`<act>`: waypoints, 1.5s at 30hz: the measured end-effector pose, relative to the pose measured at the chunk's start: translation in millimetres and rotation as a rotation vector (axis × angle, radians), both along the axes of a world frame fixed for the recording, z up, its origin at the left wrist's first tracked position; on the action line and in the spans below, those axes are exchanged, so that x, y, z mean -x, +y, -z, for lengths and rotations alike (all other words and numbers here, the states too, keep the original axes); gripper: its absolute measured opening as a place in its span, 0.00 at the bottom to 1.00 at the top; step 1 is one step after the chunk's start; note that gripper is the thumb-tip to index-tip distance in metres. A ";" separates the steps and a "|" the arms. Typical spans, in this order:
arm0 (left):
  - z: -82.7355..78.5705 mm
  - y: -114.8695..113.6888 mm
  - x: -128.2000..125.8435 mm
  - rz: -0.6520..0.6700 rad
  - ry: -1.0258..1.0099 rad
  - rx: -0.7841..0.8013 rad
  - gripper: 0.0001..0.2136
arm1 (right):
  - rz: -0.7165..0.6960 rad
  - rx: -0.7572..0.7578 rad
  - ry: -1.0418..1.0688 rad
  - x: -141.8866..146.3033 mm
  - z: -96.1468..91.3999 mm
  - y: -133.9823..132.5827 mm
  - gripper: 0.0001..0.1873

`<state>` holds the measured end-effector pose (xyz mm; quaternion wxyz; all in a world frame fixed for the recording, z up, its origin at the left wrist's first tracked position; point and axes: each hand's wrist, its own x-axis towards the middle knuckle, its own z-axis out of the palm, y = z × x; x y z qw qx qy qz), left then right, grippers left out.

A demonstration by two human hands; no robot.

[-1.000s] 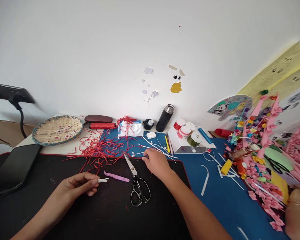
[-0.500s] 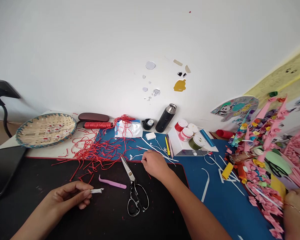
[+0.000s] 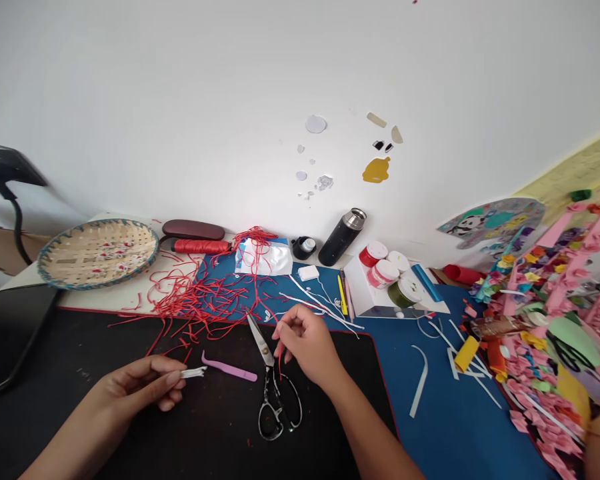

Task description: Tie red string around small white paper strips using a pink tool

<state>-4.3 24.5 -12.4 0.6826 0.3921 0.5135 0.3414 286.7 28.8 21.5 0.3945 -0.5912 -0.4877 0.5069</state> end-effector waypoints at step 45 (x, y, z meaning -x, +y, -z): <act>-7.1 -17.0 -7.7 -0.016 -0.479 0.276 0.05 | -0.074 0.048 0.420 108.7 42.0 -44.5 0.21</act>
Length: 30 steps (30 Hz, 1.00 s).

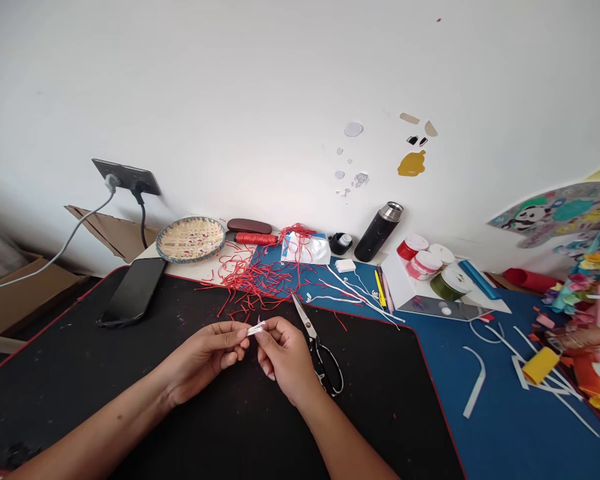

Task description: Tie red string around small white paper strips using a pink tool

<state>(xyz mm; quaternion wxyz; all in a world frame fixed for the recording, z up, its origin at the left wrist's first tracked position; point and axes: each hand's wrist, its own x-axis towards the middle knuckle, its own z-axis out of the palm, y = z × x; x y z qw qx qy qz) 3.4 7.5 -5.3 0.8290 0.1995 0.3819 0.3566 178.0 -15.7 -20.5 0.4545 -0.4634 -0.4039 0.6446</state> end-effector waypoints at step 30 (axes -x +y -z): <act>0.0 2.5 -2.3 -0.079 0.012 -0.006 0.05 | -0.033 0.003 -0.044 0.0 -0.3 -2.4 0.22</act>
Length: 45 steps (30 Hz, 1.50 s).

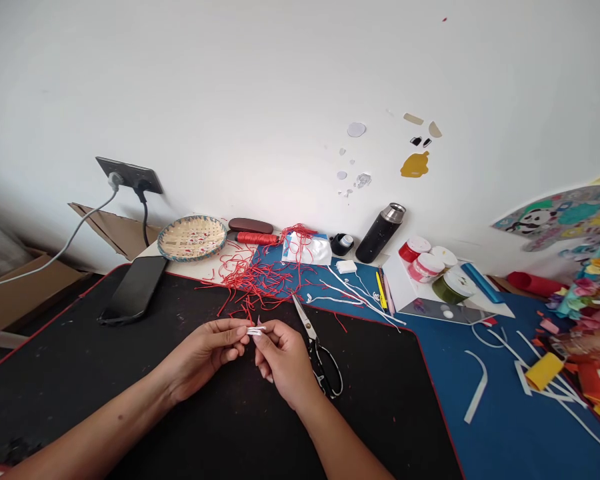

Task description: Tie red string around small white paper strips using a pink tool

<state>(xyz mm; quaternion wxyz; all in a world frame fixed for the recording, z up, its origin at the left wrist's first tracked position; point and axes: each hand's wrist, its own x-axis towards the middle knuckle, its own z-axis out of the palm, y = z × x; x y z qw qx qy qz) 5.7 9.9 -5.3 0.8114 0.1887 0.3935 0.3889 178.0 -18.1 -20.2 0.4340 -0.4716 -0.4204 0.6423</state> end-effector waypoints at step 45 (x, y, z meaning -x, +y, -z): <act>0.8 9.9 7.5 0.000 0.315 -0.381 0.14 | -0.242 -0.151 -0.372 1.5 -3.8 -9.3 0.08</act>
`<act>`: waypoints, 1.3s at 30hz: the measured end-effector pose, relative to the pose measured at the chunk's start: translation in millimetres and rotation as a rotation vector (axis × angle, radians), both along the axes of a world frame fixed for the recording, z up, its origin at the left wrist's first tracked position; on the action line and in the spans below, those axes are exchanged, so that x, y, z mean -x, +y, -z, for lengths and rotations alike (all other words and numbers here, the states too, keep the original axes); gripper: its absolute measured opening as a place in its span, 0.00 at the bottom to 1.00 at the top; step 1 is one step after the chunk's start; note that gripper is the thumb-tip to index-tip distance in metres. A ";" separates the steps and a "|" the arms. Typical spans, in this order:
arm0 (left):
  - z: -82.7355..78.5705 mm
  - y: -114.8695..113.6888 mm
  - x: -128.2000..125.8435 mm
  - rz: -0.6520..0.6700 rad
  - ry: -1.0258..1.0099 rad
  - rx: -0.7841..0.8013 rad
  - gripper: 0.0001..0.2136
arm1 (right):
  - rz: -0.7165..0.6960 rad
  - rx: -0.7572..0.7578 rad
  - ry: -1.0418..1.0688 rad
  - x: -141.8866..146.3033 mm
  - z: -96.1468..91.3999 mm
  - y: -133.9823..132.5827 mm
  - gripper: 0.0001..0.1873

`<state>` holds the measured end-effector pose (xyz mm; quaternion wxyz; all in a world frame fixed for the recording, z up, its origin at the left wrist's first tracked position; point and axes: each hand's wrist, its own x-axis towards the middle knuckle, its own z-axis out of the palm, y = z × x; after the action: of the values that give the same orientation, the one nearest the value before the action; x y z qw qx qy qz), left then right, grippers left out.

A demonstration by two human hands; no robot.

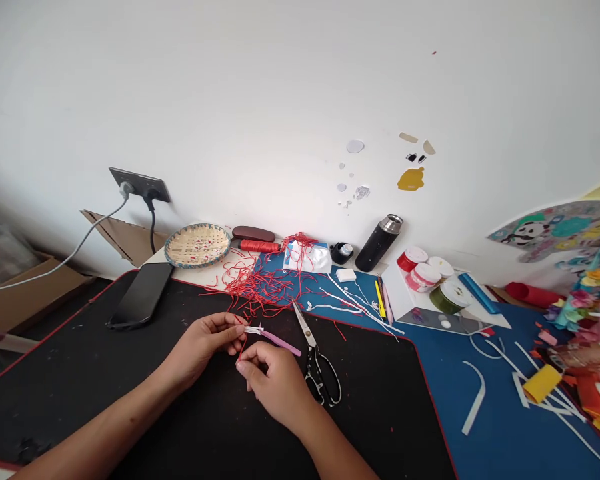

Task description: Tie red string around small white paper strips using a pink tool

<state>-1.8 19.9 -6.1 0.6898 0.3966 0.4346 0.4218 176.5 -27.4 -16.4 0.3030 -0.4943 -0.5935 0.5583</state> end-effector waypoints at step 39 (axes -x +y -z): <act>-14.2 -15.1 -3.9 0.152 -0.207 0.057 0.17 | 0.040 0.006 -0.083 -13.8 -13.6 43.4 0.15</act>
<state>2.1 4.8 8.1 0.7721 0.3628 0.3415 0.3943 190.3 16.0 -2.8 0.2876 -0.5296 -0.5941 0.5328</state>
